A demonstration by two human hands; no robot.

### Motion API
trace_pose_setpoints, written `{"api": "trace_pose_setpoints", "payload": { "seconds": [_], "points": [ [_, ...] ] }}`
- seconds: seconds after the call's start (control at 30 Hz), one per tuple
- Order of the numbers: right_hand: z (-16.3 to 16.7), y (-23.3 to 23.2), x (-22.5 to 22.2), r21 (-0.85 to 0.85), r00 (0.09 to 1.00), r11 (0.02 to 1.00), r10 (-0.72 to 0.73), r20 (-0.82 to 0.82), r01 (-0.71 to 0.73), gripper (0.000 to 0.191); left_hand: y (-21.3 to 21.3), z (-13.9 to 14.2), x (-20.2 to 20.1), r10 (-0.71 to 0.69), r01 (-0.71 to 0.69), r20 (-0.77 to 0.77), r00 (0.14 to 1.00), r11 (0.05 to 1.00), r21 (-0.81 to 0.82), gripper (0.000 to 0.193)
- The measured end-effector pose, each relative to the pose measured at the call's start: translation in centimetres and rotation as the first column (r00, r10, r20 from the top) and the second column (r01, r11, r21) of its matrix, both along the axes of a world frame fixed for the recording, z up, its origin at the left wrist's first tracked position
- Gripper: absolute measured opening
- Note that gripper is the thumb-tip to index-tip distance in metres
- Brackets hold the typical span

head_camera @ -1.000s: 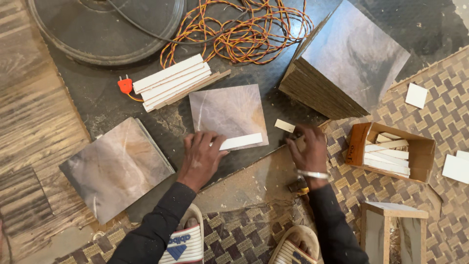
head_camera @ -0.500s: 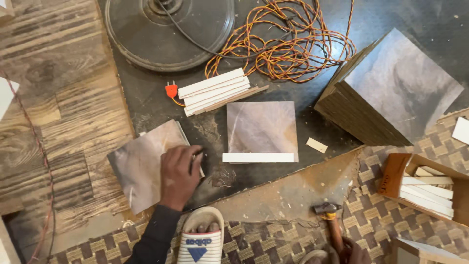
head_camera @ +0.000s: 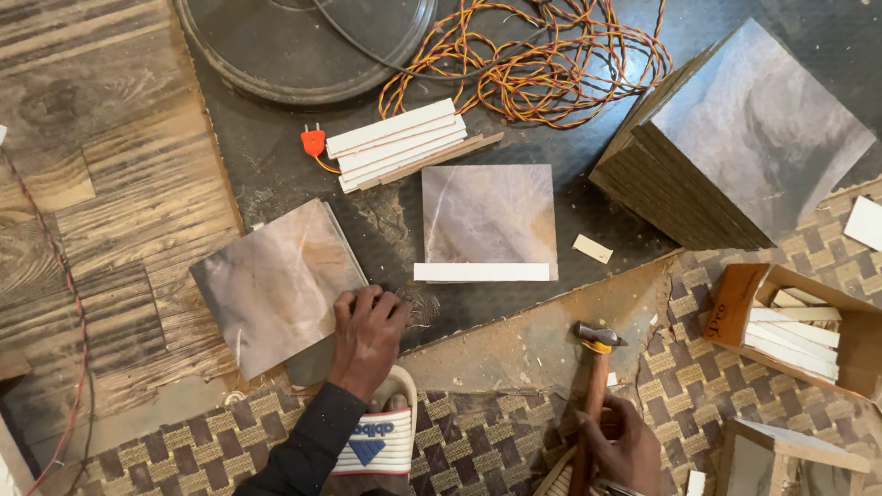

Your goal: The person kneels on the workshop floor and hammers small nails along white wooden strips laid across the edges of square boards, attaching the strips one by one. They position each strip, drive nails with a claw hammer, and set finished boards aside while taking new strips from a cardboard box.

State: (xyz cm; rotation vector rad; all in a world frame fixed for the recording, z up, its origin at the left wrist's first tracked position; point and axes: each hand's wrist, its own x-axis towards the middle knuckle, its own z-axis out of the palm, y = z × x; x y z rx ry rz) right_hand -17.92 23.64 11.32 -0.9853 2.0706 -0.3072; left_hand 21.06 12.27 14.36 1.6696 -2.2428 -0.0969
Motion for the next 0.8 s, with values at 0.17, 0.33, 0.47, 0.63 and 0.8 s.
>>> {"api": "trace_pose_setpoints", "payload": {
  "seconds": [0.17,0.33,0.47,0.63,0.8],
  "points": [
    [-0.4,0.6,0.8,0.037,0.976,0.993,0.119,-0.183,-0.115,0.073,0.2,0.7,-0.2,0.021,-0.022,-0.025,0.999,0.999,-0.031,0.015],
    [-0.4,0.6,0.8,0.089,0.979,0.991,0.112,-0.168,-0.099,0.073,0.6,2.8,-0.9,0.093,-0.09,-0.236,0.967,0.996,0.023,0.007],
    [-0.1,0.4,0.8,0.116,0.983,0.988,0.115,-0.144,-0.099,0.073,0.9,3.5,-1.3,0.278,-0.082,-0.583,0.763,0.937,0.34,0.007],
    [0.3,0.1,1.0,0.16,0.987,0.985,0.089,-0.135,-0.067,0.073,1.2,2.8,-1.8,0.448,0.164,-0.845,0.292,0.847,0.506,0.007],
    [0.7,0.3,1.3,0.071,0.987,0.995,0.084,-0.134,-0.075,0.068,1.0,1.8,-3.0,0.468,0.31,-0.882,0.055,0.832,0.46,0.02]
  ]
}}
